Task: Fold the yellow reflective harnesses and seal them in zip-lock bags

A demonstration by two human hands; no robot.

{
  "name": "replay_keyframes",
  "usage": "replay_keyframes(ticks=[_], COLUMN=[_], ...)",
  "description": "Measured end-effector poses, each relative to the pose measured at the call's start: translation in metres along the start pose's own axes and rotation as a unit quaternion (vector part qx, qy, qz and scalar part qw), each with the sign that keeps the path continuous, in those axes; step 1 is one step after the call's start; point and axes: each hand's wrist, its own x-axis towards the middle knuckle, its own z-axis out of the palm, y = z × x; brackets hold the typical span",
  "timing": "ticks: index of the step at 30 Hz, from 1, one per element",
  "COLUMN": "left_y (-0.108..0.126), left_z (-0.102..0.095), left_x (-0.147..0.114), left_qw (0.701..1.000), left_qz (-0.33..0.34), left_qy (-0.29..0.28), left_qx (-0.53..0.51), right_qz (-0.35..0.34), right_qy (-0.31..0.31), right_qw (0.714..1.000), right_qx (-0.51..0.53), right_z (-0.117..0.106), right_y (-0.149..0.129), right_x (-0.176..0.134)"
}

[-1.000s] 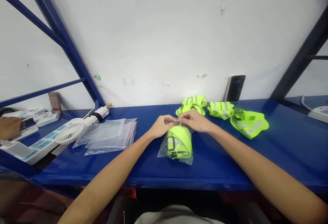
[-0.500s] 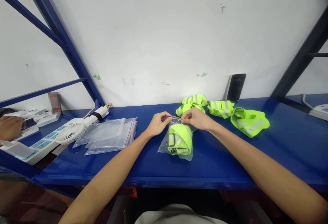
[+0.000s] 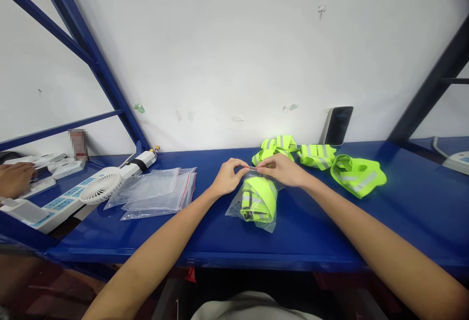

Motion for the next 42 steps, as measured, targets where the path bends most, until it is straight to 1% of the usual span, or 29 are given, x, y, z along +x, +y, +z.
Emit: replay_keyframes(ticks=[2,4,8,11,15,17,22,27,30,38,40,42], left_y=[0.001,0.002,0.002,0.0,-0.003,-0.005,-0.007,-0.006,-0.006,-0.008,-0.008,-0.008], left_z=[0.0,0.0,0.003,0.005,0.007,0.008,0.008,0.008,0.007,0.007,0.008,0.008], left_x=[0.0,0.0,-0.001,-0.002,-0.002,-0.002,-0.002,-0.002,-0.001,-0.002,-0.002,-0.001], left_qw=[1.0,1.0,1.0,0.998,0.983,0.979,0.983,0.981,0.985,0.992,0.992,0.989], left_qz=[0.005,0.002,-0.007,-0.029,-0.092,-0.101,-0.085,-0.069,-0.06,-0.035,-0.036,-0.045], left_qy=[0.008,0.006,-0.003,-0.009,-0.064,-0.072,-0.049,-0.074,-0.059,-0.052,-0.053,-0.066], left_qx=[0.017,0.023,0.006,-0.048,-0.147,-0.164,-0.155,-0.167,-0.15,-0.111,-0.111,-0.127], right_qz=[-0.037,-0.062,-0.055,-0.048,-0.053,-0.057,-0.055,-0.082,-0.092,-0.056,-0.055,-0.058], right_qy=[0.013,0.018,0.02,0.015,0.011,0.008,0.014,0.031,0.032,0.032,0.03,0.03], right_qw=[0.998,0.996,0.997,0.997,0.997,0.997,0.998,0.993,0.991,0.996,0.996,0.996], right_qx=[-0.048,-0.067,-0.054,-0.063,-0.063,-0.056,-0.039,-0.078,-0.088,-0.062,-0.06,-0.063], right_z=[0.004,0.009,0.015,0.016,0.017,0.018,0.019,0.019,0.021,0.026,0.027,0.027], right_y=[0.003,0.008,0.016,0.015,0.012,0.011,0.013,0.011,0.01,0.011,0.01,0.01], right_x=[0.0,0.001,0.004,0.004,0.002,0.002,0.002,0.003,0.003,0.002,0.002,0.002])
